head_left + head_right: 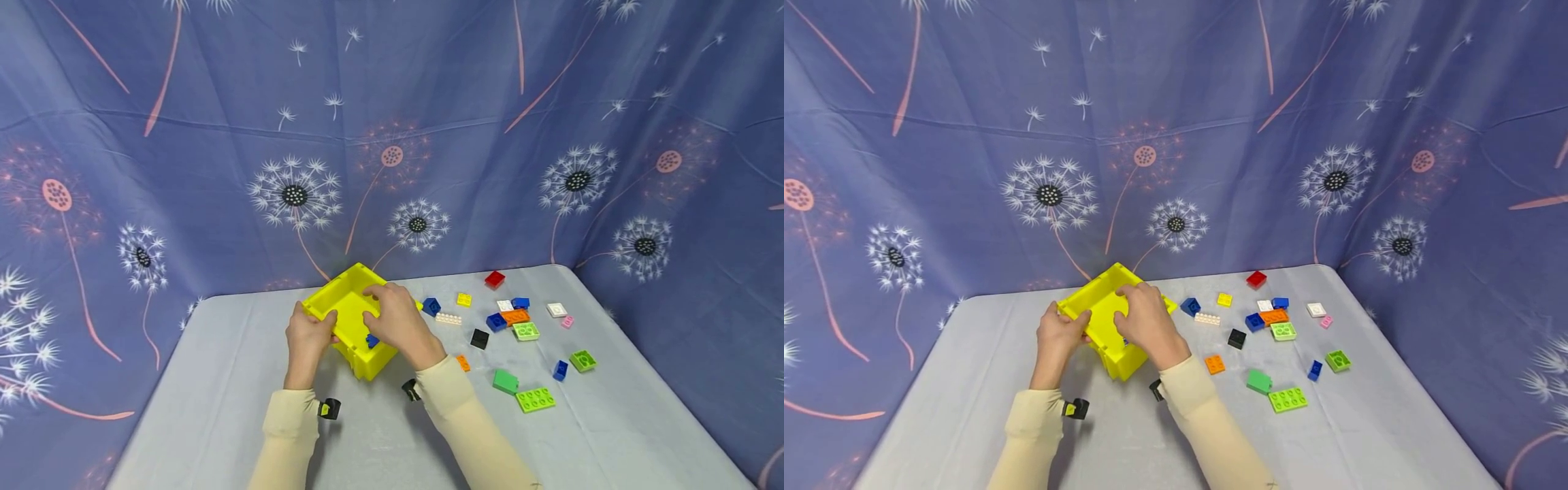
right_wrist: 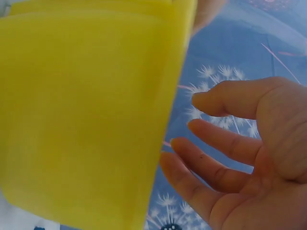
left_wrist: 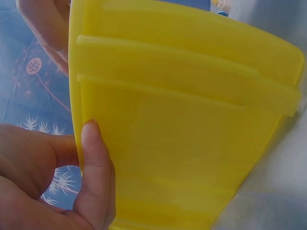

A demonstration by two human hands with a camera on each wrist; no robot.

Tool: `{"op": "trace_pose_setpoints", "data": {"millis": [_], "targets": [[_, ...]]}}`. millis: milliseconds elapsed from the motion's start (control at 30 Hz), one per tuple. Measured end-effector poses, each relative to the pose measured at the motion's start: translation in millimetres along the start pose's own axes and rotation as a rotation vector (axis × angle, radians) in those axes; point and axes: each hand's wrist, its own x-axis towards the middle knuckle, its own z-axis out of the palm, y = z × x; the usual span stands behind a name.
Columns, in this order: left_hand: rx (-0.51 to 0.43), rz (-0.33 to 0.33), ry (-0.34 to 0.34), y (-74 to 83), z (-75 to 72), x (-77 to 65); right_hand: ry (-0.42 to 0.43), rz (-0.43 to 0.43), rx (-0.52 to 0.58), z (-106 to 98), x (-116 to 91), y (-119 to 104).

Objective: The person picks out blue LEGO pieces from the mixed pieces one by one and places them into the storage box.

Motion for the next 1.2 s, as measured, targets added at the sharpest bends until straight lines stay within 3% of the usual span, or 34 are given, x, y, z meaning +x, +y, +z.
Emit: {"op": "trace_pose_setpoints", "data": {"millis": [267, 633, 867, 1200], "targets": [[0.029, 0.009, 0.006, 2.7, 0.2, -0.1, 0.137, 0.065, 0.047, -26.1, -1.0, 18.8], [0.031, 0.006, -0.015, 2.2, -2.1, -1.7, 0.237, 0.191, 0.069, -46.3, -7.6, 63.0], [0.041, -0.01, -0.008, 2.4, -1.2, -1.1, 0.186, 0.261, 0.025, -43.6, 0.6, 92.0], [0.048, 0.0, -0.002, 1.5, -0.8, -1.8, 0.061, 0.339, 0.011, -24.6, 8.5, 117.8]]}}
